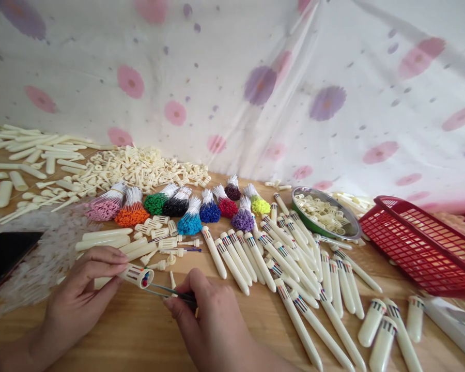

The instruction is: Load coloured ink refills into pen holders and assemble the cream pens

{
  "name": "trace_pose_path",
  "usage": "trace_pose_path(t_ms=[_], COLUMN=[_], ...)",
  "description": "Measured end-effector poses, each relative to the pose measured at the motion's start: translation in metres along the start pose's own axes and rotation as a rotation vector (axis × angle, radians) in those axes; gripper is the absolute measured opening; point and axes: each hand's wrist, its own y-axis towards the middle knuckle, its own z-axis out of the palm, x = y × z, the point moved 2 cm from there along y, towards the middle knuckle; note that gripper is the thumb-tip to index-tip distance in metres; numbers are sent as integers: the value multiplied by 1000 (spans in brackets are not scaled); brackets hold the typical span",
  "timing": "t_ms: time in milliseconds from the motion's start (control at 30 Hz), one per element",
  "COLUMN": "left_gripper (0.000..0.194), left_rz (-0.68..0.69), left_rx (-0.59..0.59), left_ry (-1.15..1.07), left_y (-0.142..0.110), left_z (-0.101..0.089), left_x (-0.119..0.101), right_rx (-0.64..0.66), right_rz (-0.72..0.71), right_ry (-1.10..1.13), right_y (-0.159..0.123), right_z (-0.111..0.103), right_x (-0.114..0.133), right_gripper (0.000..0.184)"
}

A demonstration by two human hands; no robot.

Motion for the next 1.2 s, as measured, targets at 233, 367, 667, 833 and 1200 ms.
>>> trace_pose_path(t_ms=[233,367,667,833,1200], left_gripper=[22,22,24,29,39], left_rz=[9,10,7,37,21], left_rx=[7,4,85,215,356], left_ry=[21,12,0,32,-19], left_y=[1,1,1,0,-8], left_z=[0,0,1,3,9], left_x=[-1,-2,0,-1,2], right_rx=[36,49,28,-42,-47], right_rz=[47,62,14,-211,-359], right_ry=[64,94,-15,-233,-337], right_y=[2,4,5,7,8], right_z=[1,1,-6,-15,-25], right_x=[2,3,1,-3,-5], right_gripper=[14,14,13,17,21])
